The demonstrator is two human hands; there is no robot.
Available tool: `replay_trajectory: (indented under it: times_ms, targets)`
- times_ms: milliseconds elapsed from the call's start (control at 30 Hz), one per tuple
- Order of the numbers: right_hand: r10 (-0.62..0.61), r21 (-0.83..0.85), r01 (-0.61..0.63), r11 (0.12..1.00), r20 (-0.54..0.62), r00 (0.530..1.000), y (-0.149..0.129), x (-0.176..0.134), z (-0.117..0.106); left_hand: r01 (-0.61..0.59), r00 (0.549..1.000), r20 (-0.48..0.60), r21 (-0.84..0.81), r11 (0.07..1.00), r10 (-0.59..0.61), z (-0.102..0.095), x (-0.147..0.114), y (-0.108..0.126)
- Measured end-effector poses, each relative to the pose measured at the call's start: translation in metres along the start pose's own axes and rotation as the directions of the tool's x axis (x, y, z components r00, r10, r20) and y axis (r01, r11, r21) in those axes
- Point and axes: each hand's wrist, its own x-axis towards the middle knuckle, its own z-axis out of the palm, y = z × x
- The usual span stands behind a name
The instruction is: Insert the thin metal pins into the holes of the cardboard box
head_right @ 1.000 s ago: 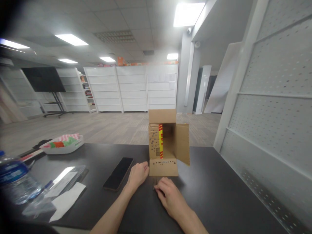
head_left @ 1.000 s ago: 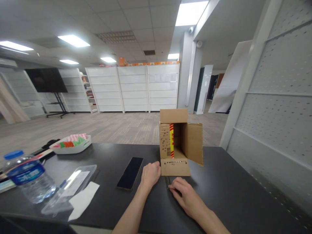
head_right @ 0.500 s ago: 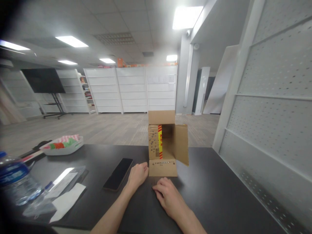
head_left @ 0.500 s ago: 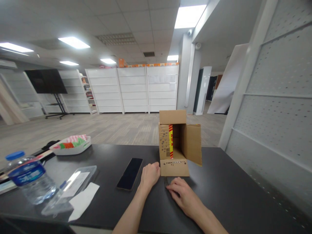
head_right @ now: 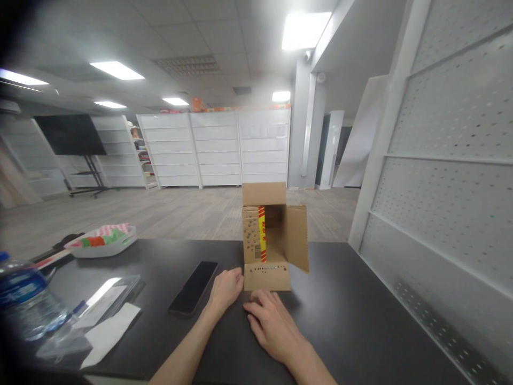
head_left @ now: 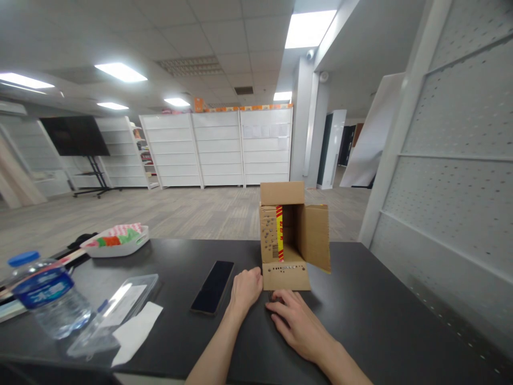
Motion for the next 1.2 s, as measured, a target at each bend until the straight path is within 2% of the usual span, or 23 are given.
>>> replay_trajectory:
  times_ms: [200, 467, 633, 1200]
  targets:
    - [-0.048, -0.002, 0.048, 0.999, 0.021, 0.999, 0.0003, 0.0006, 0.0007, -0.013, 1.0, -0.01, 0.006, 1.0, 0.013, 0.0028, 0.0015, -0.0014]
    - [-0.062, 0.085, 0.059, 0.995, 0.034, 0.998, 0.0059, 0.0003, 0.0074, -0.002, 1.0, 0.016, 0.008, 1.0, 0.002, 0.001, 0.0011, -0.0008]
    - [-0.05, 0.108, 0.047, 0.993, 0.03, 0.998, 0.0062, 0.0007, 0.0083, -0.026, 1.0, -0.015, 0.026, 0.999, 0.026, 0.0015, 0.0012, -0.001]
    - [-0.015, 0.085, 0.013, 0.996, 0.025, 1.0, 0.0035, -0.0002, 0.0064, -0.03, 0.999, -0.015, 0.037, 0.999, 0.031, 0.005, 0.0023, -0.0029]
